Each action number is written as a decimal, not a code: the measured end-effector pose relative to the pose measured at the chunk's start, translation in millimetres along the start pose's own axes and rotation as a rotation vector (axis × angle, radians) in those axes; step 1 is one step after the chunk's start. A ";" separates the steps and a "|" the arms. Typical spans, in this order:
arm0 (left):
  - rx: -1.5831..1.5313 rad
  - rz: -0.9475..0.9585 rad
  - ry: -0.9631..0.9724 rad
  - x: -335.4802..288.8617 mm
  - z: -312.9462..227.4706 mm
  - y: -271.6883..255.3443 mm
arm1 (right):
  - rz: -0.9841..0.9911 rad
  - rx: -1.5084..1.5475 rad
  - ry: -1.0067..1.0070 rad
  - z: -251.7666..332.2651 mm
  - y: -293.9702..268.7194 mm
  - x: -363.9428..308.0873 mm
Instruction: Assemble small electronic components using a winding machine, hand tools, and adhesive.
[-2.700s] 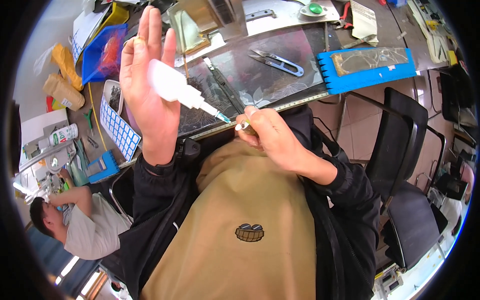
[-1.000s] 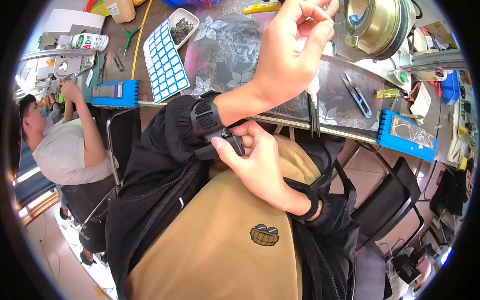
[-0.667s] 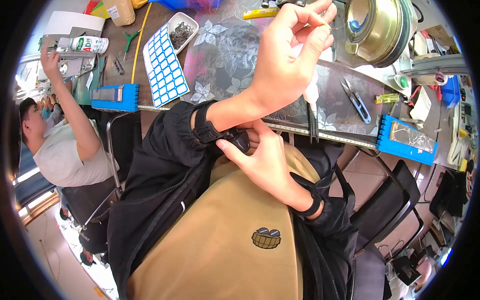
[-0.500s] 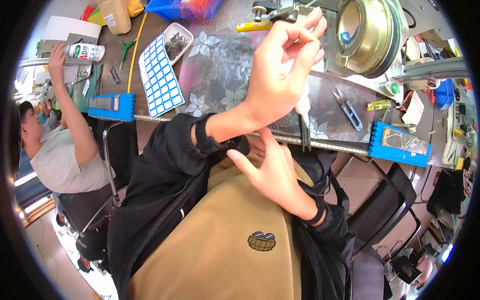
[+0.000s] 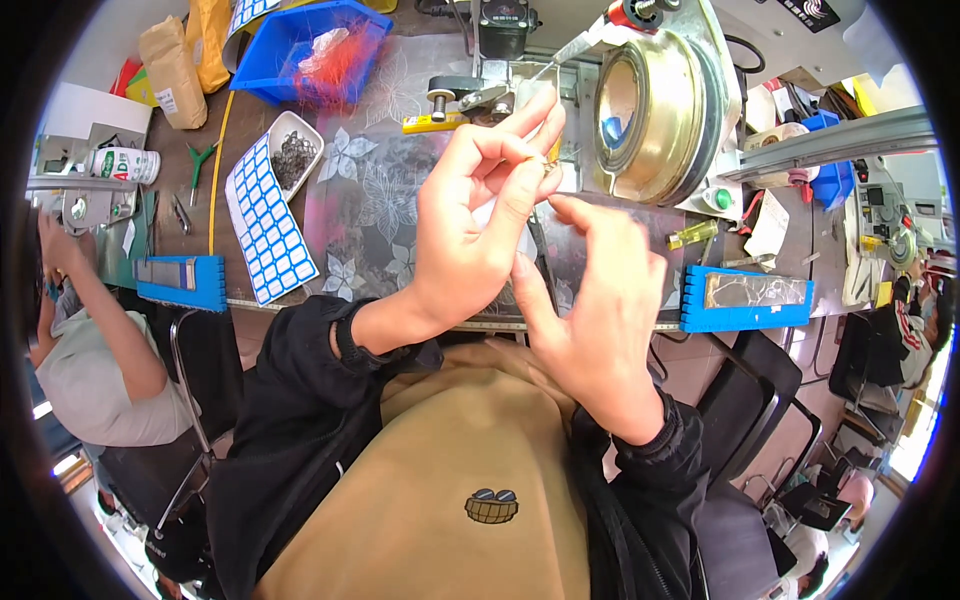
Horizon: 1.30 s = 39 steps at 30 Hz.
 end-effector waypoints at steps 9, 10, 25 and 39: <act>0.001 0.119 -0.076 2.9 -4.9 -4.3 | 0.532 0.735 0.246 -11.7 15.5 1.5; -0.002 0.125 -0.084 4.0 -6.7 -3.4 | 0.527 0.736 0.256 -10.4 16.8 3.3; 0.629 0.379 0.180 9.1 -18.4 -31.0 | 0.274 0.477 0.020 -26.3 -39.6 10.2; 0.693 0.429 0.160 16.3 -24.0 -29.8 | -0.084 0.633 0.044 -42.0 -48.2 40.8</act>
Point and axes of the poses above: each hand's wrist, its own x-axis towards the middle knuckle, its own y-axis out of the palm, z = x × y, the point moved 1 cm from there along x, towards the middle knuckle, and after that the axes turned 12 degrees about -x, right-handed, at the moved point
